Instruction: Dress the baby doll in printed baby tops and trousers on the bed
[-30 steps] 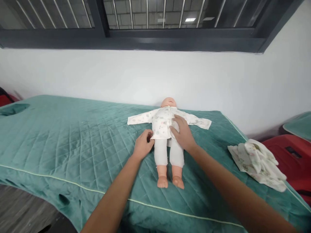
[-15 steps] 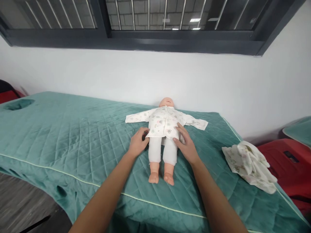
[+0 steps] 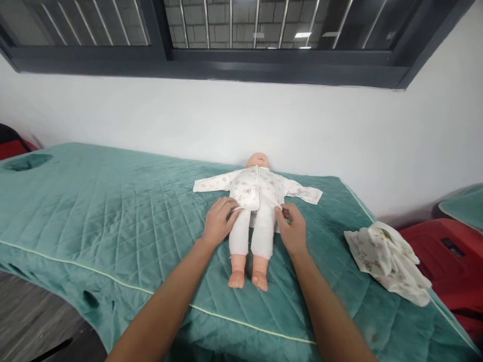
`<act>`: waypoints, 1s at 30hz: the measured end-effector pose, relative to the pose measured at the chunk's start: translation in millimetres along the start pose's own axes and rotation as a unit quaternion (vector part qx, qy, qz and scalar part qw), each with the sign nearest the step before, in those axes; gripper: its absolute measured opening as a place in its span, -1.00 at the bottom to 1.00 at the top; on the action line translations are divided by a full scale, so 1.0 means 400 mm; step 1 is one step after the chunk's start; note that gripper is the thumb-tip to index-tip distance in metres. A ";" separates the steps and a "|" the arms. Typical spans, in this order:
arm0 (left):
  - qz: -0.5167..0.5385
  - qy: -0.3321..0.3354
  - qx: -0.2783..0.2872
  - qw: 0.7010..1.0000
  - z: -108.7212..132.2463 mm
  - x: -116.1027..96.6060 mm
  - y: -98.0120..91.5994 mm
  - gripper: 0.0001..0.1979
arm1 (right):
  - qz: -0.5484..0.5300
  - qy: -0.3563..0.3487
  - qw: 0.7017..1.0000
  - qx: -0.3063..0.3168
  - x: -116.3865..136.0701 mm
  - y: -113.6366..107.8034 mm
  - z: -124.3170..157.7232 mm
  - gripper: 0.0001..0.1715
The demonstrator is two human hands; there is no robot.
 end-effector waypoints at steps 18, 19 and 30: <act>0.012 -0.318 -0.212 0.924 0.080 0.184 -0.102 -0.95 | -0.284 0.231 0.903 -0.226 -0.110 -0.147 0.107 -0.75; -0.002 -0.307 -0.199 0.931 0.071 0.183 -0.097 -0.85 | -0.274 0.231 0.907 -0.222 -0.104 -0.148 0.119 -0.75; -0.197 -0.306 -0.025 0.931 0.032 0.205 -0.035 -0.76 | 0.318 -0.053 0.947 -0.001 0.005 -0.364 0.090 -0.54</act>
Point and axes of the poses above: each hand's wrist, its own z-axis away from the middle knuckle, its own y-axis out of the palm, x = y × z, the point moved 7 cm from there along -z, towards the middle knuckle, and after that the axes turned 1 degree about -y, right-handed, at the moved point
